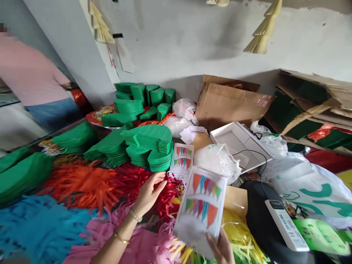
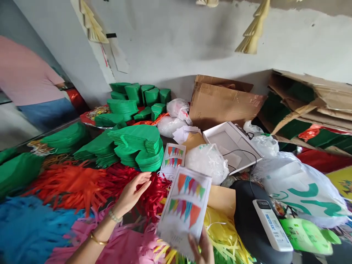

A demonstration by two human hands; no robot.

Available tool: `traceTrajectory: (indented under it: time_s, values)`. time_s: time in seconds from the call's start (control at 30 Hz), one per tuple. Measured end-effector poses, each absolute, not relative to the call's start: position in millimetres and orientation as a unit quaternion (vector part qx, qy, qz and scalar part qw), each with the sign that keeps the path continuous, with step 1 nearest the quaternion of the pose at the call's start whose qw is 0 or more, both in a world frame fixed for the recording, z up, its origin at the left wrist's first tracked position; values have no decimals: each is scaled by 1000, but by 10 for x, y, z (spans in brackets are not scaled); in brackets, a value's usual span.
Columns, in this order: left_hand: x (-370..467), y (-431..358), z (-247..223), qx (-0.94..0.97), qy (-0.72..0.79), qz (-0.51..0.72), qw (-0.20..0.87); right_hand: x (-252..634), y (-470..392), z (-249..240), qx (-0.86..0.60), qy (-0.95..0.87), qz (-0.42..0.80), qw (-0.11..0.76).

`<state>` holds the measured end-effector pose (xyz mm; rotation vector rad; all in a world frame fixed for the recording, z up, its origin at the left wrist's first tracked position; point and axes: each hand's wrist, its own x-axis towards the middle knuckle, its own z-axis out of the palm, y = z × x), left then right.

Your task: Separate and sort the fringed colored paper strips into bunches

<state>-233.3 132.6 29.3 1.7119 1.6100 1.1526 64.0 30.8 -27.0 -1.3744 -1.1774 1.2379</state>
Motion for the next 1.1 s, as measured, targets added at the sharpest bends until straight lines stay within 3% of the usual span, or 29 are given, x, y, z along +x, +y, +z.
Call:
traceTrajectory:
  time_s: [0.17, 0.33, 0.53, 0.67, 0.87, 1.1]
  values:
    - [-2749, 699, -343, 604, 648, 363, 288, 599, 1669, 93, -525, -510, 490, 473]
    - [-2879, 72, -846, 615, 707, 312, 157, 399, 2351, 89, -583, -573, 327, 473]
    - [-3074, -372, -1082, 565, 799, 204, 10, 205, 1075, -458, -531, -708, 366, 288]
    - [-3048, -503, -1202, 580, 797, 167, 31, -27, 356, -611, -454, -761, 372, 277]
    - [-3097, -710, -954, 560, 792, 242, 33, -417, 288, -593, -394, -794, 404, 225]
    - [-4503, -1215, -771, 440, 837, 323, 31, -1228, 40, -724, -326, -813, 448, 181]
